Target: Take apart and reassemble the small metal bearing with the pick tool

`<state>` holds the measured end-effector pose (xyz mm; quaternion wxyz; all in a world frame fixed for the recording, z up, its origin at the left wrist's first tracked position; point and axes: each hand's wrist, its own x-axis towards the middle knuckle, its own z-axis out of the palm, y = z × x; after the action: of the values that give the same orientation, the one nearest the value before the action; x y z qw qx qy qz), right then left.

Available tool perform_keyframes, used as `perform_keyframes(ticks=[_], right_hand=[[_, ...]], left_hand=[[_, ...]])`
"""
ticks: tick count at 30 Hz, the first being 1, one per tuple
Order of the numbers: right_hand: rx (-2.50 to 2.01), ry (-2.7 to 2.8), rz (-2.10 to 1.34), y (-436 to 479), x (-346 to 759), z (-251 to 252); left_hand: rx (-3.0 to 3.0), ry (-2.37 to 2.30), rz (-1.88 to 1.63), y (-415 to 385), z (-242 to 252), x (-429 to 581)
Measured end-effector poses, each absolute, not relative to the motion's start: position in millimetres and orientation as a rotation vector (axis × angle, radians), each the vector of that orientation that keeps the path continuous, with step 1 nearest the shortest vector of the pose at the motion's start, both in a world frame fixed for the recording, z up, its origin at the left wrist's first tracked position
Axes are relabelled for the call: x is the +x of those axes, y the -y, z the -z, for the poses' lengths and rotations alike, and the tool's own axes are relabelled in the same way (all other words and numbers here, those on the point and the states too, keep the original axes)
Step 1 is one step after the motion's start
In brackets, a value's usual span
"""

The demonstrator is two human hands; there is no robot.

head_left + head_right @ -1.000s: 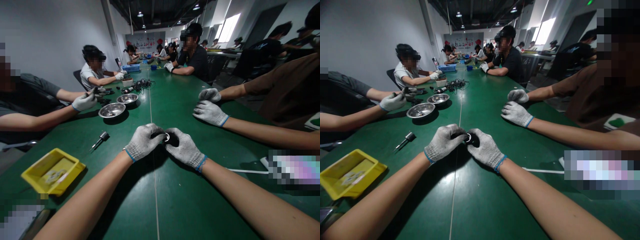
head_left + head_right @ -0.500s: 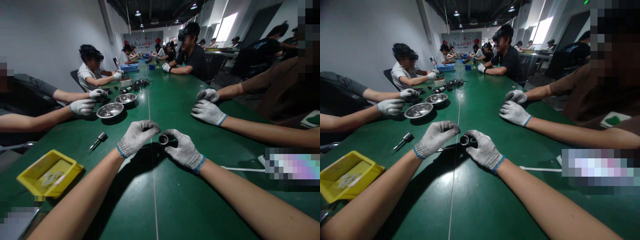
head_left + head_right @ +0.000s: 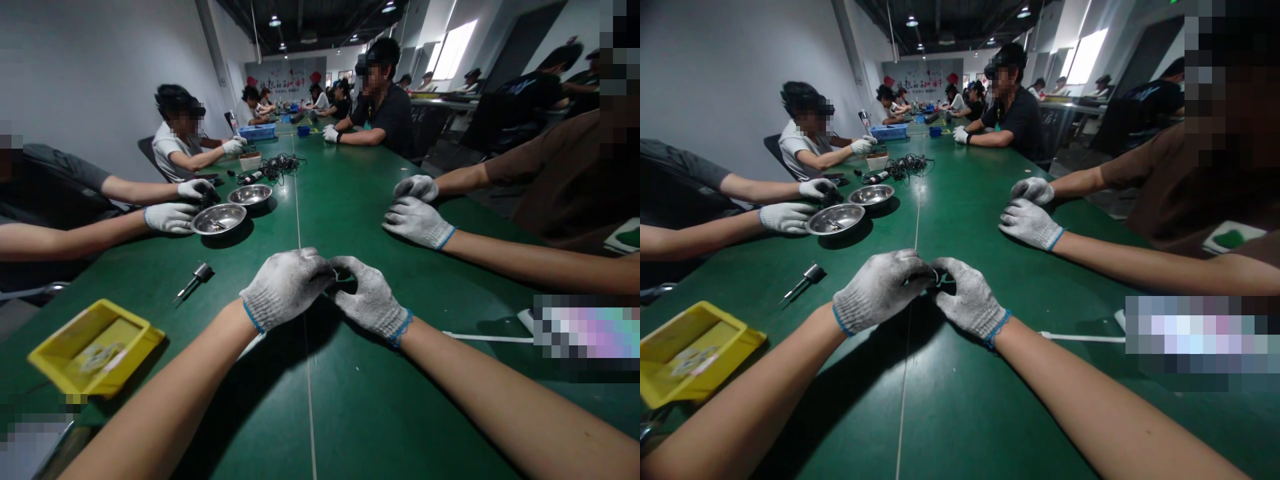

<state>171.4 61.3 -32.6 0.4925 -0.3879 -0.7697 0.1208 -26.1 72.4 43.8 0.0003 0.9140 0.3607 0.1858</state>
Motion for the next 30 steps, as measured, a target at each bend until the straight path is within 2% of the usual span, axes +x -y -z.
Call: perform_keyframes(ticks=[13, 23, 30], right_hand=[[-0.968, 1.867, -0.329, -63.3, 171.0, 32.2], [-0.991, 1.822, -0.353, -63.5, 170.3, 30.3], [-0.979, 1.827, -0.348, -64.9, 170.7, 32.7]], left_hand=[[2.926, -1.237, -0.479, -72.4, -45.5, -23.1], [2.831, -1.163, -0.582, -77.2, -41.8, -27.1], [2.88, -1.262, -0.457, -72.0, -44.6, -21.6]])
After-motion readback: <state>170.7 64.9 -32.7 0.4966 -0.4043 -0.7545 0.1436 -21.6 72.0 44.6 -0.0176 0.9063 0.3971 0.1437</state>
